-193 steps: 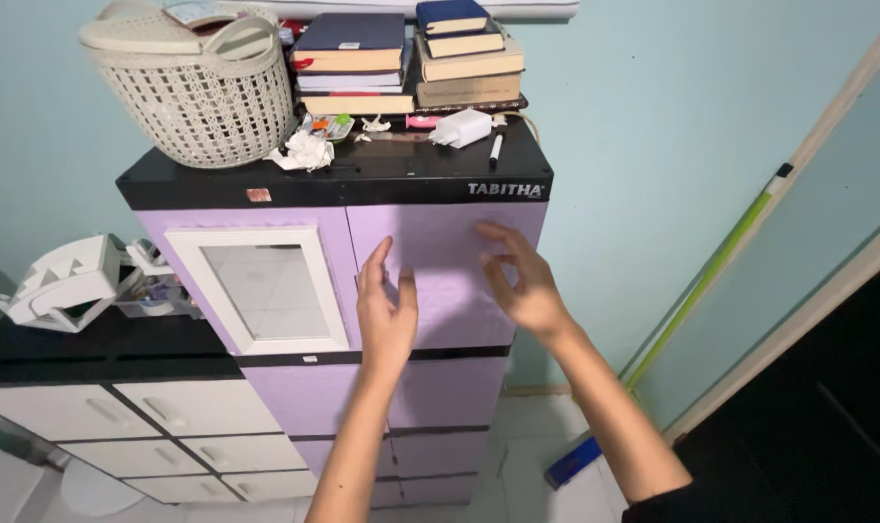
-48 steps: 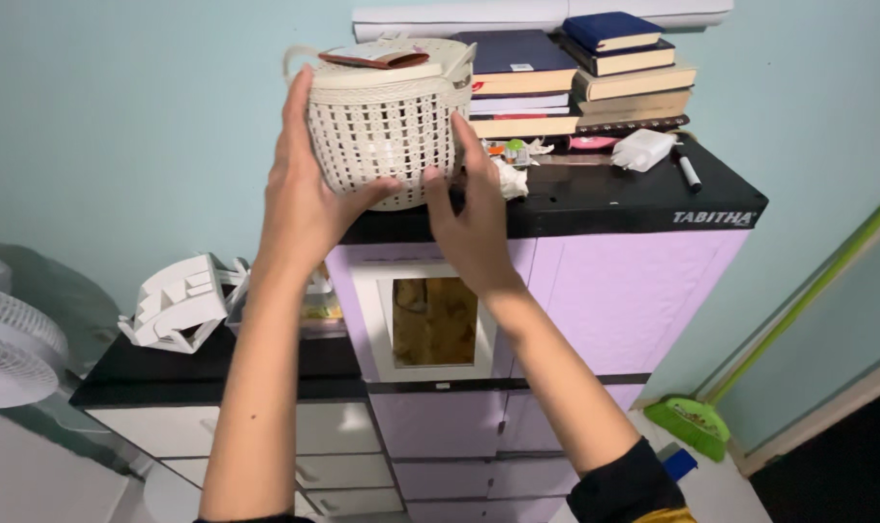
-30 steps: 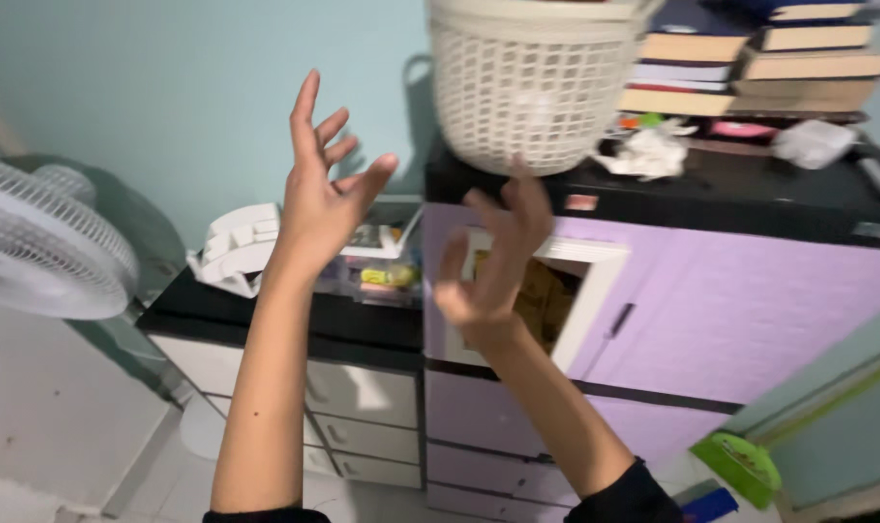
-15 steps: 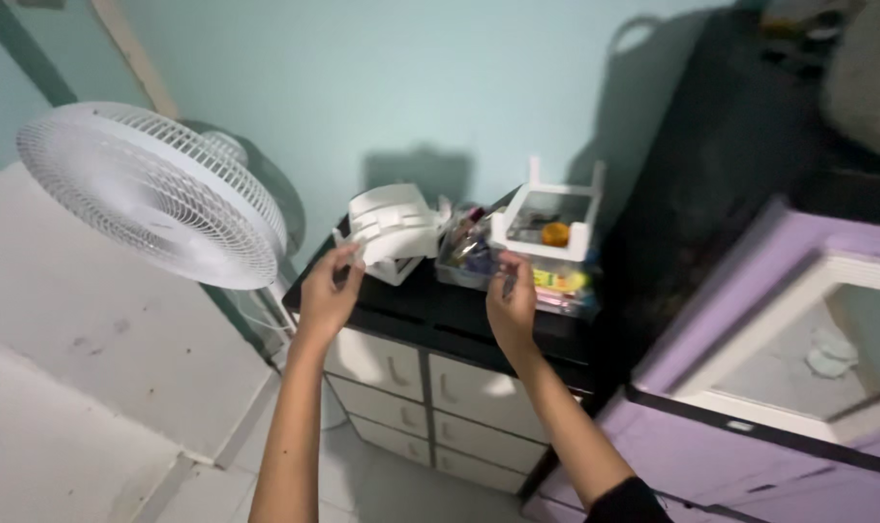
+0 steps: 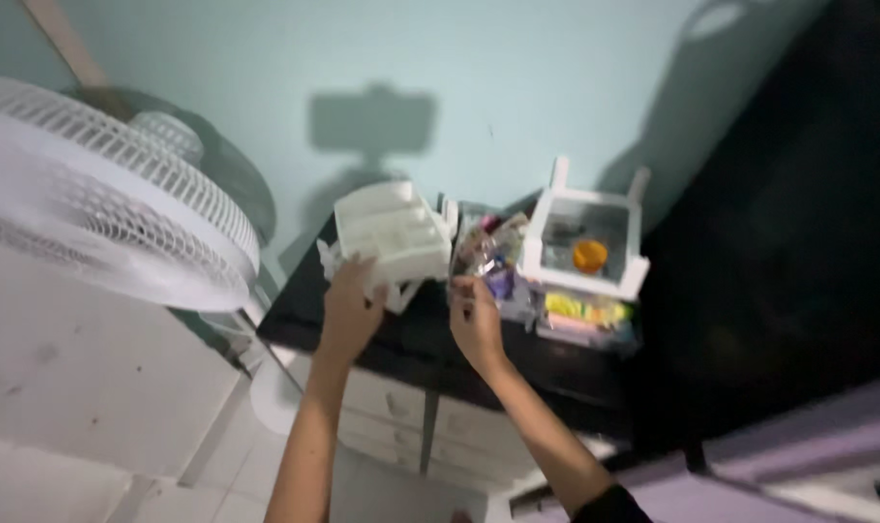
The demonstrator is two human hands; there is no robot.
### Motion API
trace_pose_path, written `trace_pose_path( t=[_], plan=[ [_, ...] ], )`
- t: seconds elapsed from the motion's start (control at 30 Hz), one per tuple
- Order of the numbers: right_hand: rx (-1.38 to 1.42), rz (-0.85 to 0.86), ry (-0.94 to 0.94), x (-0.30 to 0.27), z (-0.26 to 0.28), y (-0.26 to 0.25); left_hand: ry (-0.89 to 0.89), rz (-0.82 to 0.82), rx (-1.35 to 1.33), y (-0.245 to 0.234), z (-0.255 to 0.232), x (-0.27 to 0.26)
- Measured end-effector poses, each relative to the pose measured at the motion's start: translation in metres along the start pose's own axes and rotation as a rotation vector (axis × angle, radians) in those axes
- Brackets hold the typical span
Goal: The person assembles a white plastic storage rack by hand, snapping together frame pieces and inserting a compartmentalized tray. They repeatedly adjust and reposition the rack components on a black surface next to a fan and a clear storage bin.
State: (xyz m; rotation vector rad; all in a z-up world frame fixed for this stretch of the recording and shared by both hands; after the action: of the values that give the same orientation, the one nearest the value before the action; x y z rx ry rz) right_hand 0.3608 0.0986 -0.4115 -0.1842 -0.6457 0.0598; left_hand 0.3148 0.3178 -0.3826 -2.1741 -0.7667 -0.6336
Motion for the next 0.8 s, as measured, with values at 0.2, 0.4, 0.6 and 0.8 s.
trace_pose_path(
  t=[0.2,0.4,0.6,0.8],
  plan=[
    [-0.142,0.021,-0.065,0.051,-0.022,-0.002,0.067,0.228,0.167,0.030,0.007,0.042],
    [0.052,0.136,-0.097,0.074,-0.044,0.015,-0.078,0.401,0.024,0.019,0.016,0.064],
    [0.172,0.126,-0.067,0.083,-0.046,0.032,-0.214,0.384,0.201,0.013,0.014,0.062],
    [0.135,0.074,0.040,0.097,-0.055,0.050,-0.222,0.295,0.184,-0.010,0.031,0.073]
  ],
)
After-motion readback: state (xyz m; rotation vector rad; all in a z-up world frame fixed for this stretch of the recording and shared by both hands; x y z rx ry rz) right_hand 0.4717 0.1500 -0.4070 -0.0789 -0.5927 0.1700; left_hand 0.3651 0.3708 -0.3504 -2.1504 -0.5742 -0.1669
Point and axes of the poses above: each hand's wrist, its own x-axis towards the middle knuckle, its own y-axis out of the palm, z = x × y, the point moved 3 cm from there along x, towards the middle knuckle, and after that the axes turned 15 degrees about -y, right-handed, at the moved point
